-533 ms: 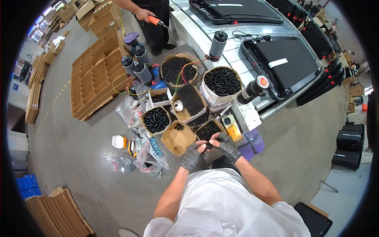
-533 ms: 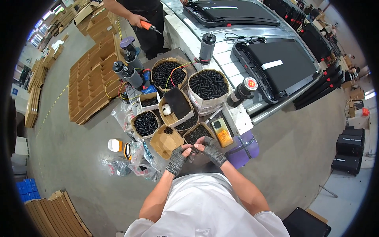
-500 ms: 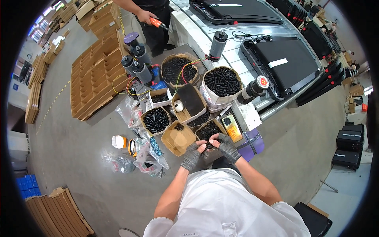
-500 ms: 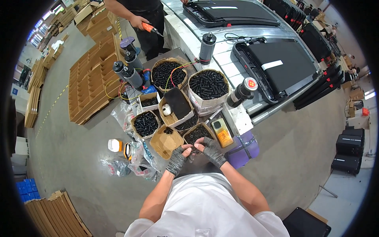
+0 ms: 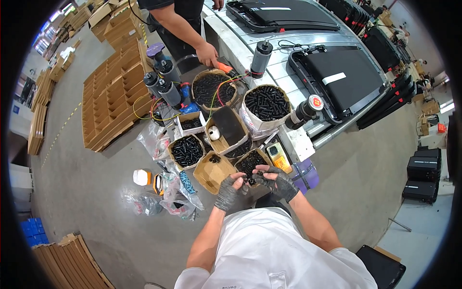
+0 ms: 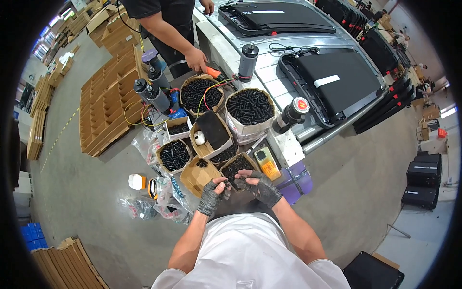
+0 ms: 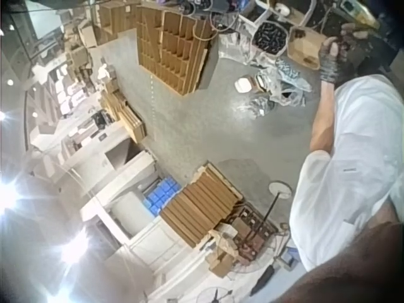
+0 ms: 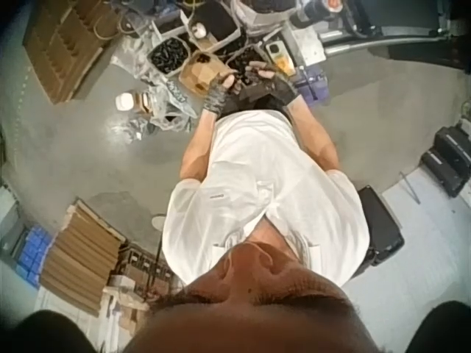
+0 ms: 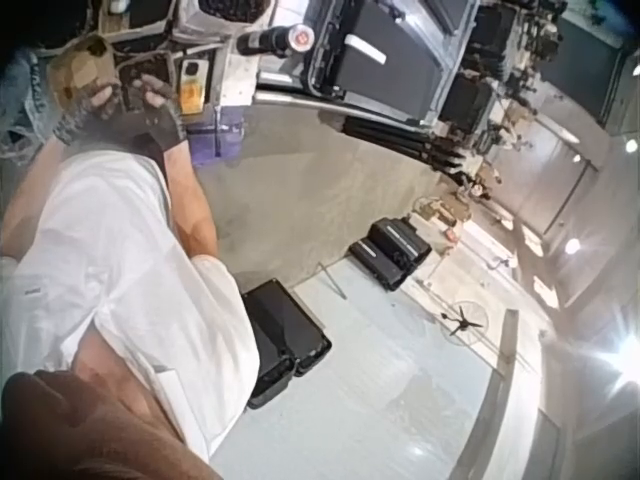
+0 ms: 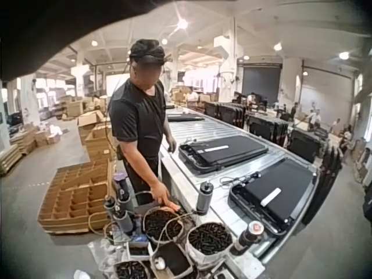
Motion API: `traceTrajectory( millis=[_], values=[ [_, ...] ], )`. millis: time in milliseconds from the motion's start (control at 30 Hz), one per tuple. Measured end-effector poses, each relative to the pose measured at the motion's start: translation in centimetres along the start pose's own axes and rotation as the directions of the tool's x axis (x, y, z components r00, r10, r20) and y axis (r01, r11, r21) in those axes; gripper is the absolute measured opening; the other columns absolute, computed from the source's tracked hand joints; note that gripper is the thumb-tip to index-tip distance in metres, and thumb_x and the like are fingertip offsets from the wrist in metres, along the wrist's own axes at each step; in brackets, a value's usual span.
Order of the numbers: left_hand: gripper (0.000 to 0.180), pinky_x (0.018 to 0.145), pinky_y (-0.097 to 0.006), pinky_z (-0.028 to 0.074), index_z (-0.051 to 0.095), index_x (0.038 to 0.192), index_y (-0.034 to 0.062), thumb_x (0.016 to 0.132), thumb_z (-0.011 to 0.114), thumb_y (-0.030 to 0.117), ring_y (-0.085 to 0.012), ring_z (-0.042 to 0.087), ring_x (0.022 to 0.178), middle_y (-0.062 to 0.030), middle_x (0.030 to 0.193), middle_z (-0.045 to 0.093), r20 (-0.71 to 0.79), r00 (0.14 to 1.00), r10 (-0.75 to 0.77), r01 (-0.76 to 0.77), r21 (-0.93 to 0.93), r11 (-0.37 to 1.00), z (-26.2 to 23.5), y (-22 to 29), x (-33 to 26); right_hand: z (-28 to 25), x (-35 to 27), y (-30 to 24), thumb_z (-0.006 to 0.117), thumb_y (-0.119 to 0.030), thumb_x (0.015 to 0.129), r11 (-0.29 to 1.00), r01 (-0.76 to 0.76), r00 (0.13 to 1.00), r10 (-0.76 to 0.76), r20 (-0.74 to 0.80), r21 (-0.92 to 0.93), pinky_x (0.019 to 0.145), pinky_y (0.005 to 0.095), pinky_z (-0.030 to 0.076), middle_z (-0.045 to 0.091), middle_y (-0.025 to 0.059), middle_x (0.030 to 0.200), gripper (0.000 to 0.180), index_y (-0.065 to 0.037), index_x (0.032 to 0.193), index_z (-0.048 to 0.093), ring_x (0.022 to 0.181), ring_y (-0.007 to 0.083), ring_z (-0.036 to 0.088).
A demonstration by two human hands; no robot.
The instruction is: Counting and sorting small black components into a box at a factory workstation.
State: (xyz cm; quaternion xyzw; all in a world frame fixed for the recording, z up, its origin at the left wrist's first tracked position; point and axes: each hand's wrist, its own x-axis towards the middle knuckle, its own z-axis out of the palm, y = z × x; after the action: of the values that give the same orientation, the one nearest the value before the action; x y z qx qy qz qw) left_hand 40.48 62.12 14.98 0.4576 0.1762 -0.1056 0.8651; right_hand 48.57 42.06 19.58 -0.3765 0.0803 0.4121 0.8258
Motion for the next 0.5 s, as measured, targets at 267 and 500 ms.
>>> traceTrajectory(
  millis=[267, 500],
  values=[
    [0.030, 0.076, -0.027, 0.049, 0.060, 0.112, 0.0021, 0.092, 0.061, 0.024, -0.0137, 0.061, 0.084, -0.0052, 0.092, 0.065, 0.005, 0.999, 0.035, -0.035, 0.141, 0.989, 0.2, 0.0, 0.1, -0.1, 0.0, -0.2, 0.062, -0.013, 0.089, 0.855, -0.019, 0.981, -0.085, -0.177, -0.519, 0.084, 0.0269, 0.050, 0.067, 0.0088, 0.097, 0.028, 0.002, 0.113, 0.061, 0.091, 0.0153, 0.063],
    [0.027, 0.077, -0.027, 0.049, 0.061, 0.113, 0.0013, 0.093, 0.059, 0.020, -0.0126, 0.062, 0.084, -0.0029, 0.095, 0.063, -0.028, 0.998, 0.053, -0.049, 0.133, 0.990, 1.4, 0.6, 0.2, 0.7, -0.1, 0.0, 0.064, -0.017, 0.088, 0.887, -0.040, 0.978, -0.060, -0.201, -0.459, 0.071, 0.0240, 0.049, 0.066, 0.0044, 0.085, 0.023, -0.001, 0.104, 0.065, 0.075, 0.0107, 0.060]
  ],
)
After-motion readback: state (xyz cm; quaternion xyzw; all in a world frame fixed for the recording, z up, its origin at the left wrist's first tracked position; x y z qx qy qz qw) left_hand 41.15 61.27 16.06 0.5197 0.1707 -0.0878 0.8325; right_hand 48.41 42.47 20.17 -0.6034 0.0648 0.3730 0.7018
